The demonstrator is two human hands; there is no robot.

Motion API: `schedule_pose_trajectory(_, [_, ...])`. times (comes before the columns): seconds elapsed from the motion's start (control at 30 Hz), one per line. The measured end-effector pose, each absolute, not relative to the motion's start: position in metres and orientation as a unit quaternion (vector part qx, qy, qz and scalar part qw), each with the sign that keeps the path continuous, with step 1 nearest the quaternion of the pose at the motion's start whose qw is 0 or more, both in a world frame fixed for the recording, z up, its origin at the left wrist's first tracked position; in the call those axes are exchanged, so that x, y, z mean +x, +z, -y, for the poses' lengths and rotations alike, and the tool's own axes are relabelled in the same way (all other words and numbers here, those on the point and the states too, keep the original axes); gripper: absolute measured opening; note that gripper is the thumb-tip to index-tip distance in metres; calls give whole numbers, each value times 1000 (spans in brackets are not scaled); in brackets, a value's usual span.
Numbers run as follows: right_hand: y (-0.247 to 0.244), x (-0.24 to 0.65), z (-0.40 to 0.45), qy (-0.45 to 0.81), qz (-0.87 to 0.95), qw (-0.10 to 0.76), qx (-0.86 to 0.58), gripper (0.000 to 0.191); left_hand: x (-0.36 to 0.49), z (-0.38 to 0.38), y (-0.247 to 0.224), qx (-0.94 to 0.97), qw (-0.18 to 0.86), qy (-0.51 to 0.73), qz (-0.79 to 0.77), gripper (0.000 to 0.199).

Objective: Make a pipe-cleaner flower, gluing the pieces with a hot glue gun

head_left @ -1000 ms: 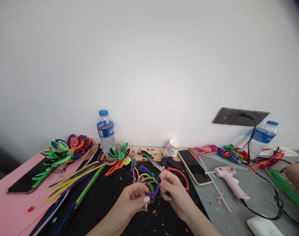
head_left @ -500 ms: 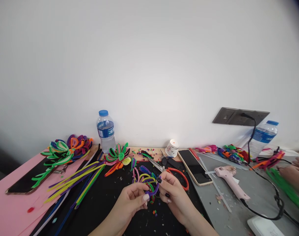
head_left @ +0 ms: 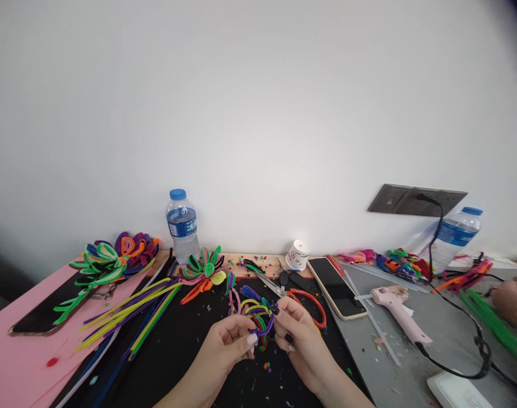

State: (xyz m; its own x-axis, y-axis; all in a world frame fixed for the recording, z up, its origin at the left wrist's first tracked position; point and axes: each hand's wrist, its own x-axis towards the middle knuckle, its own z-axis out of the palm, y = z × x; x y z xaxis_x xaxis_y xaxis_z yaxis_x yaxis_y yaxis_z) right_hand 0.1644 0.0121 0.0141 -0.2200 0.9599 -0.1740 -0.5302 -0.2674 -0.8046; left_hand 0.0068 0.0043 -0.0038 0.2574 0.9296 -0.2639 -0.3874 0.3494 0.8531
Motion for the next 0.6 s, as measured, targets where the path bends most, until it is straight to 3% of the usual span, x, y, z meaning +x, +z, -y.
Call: schedule_pose_trajectory(0.6, [10, 156, -4, 653, 328, 557, -394, 26, 9, -2, 0, 302, 707, 493, -407, 21])
